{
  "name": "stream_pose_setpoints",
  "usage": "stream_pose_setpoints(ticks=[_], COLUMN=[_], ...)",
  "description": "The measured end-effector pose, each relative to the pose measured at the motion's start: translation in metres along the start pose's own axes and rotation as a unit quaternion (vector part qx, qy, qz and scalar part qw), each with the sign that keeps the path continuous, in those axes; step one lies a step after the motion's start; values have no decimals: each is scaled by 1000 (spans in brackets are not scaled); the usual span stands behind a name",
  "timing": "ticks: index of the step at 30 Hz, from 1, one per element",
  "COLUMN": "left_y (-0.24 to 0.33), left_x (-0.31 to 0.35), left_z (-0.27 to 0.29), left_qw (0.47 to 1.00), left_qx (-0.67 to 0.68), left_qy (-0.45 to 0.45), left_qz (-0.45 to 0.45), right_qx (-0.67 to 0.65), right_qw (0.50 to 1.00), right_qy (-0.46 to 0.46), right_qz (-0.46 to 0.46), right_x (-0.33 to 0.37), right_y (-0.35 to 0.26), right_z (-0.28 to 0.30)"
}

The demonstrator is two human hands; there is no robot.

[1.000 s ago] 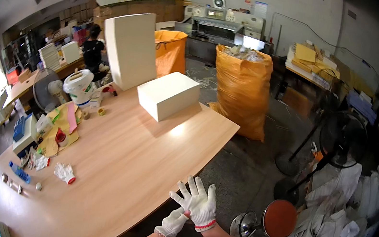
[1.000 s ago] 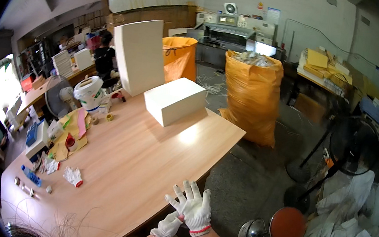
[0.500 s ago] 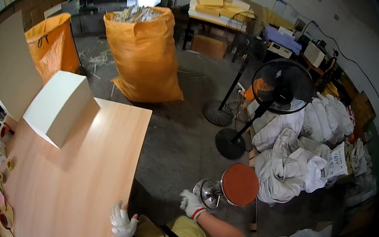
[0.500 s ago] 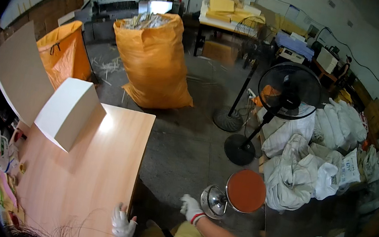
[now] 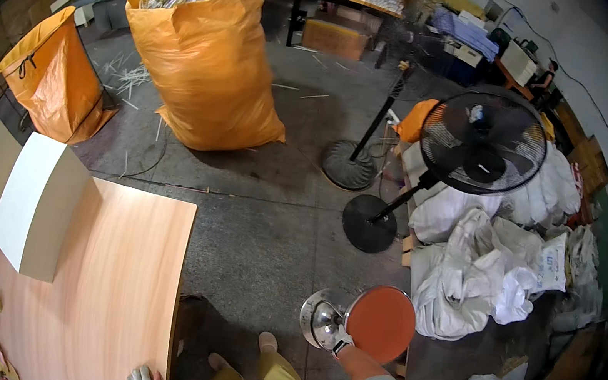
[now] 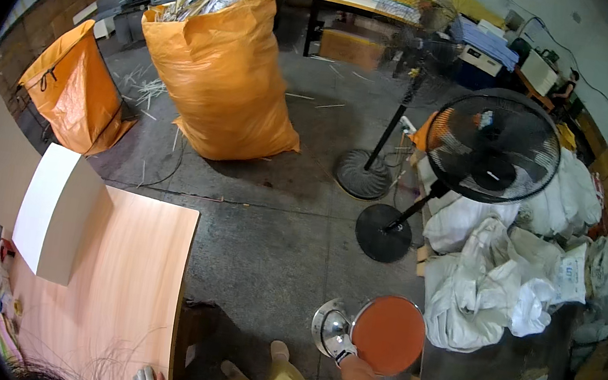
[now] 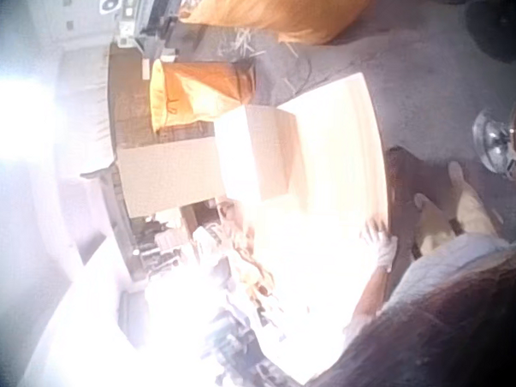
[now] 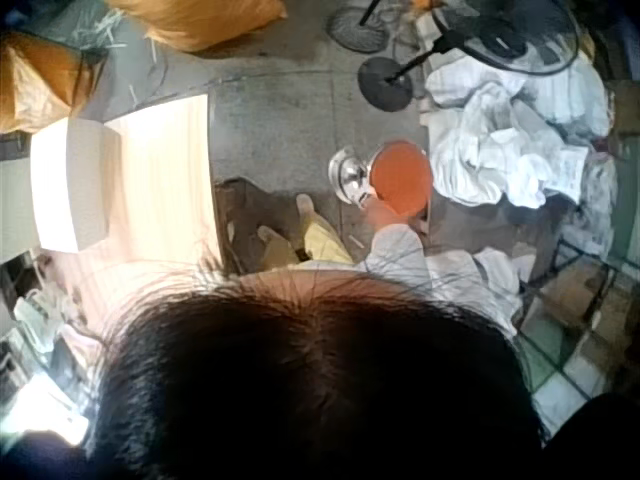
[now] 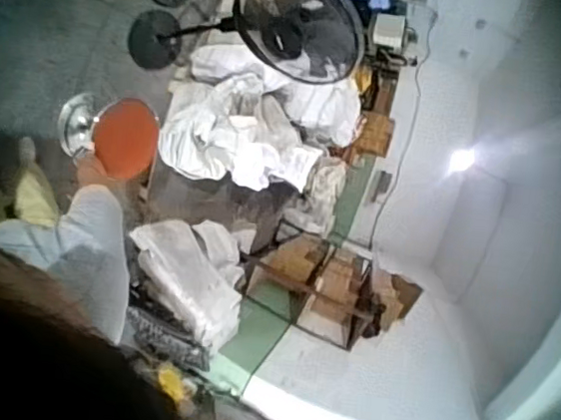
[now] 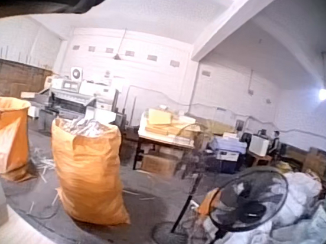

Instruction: The person puts on white gloves and repeatedly separates single sheets of white paper from a stack on a wooden table. They lift the top sheet, peel it away from the rest, and place it on the table to the left. The process is repeated multiple times throughout the clip.

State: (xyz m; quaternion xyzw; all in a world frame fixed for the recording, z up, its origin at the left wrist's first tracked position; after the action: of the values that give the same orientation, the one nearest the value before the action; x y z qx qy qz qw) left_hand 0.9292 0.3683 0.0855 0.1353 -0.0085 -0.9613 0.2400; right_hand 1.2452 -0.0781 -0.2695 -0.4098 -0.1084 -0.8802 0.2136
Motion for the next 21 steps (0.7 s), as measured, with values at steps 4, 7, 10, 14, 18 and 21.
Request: stream_pose_setpoints(ticks=[4,7,10,14,18,21], left_y=[5,4,1,0,-3,-6], left_x=[-6,-3,0,-6,-4,14], left_z=[0,1,4,4,7,10], left_qw=[1000,1000,1000,997,997,1000], left_qx=[-2,-3,7,49,59,0], left_qy=[-13,-15,-17,-41,-30,23], left_qz=[-6,-4,15,39,45,-20], right_qx=[9,30,46,60,88,108], right_qw=[999,997,992,982,960,935], right_qy=[-17,-35,-44,-60,-93,-131], right_qz=[30,61,105,168,248,311], right_x=[-37,-47,-66,-77,-81,-74], right_y=[-12,-21,-47,-96,-143,-169], right_z=[9,12,35,56,60,59])
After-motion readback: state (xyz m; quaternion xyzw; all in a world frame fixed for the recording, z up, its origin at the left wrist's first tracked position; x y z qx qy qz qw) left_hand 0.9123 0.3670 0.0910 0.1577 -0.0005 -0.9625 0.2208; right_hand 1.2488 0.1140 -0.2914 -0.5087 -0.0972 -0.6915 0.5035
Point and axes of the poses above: each hand's wrist, its own x-axis away from the middle knuckle, its own z-axis out of the back of the hand, y = z × x, the point moved 8 cm from there along -x, towards the middle knuckle, and after that the axes turned 7 degrees about y, right-handed, at the moved point
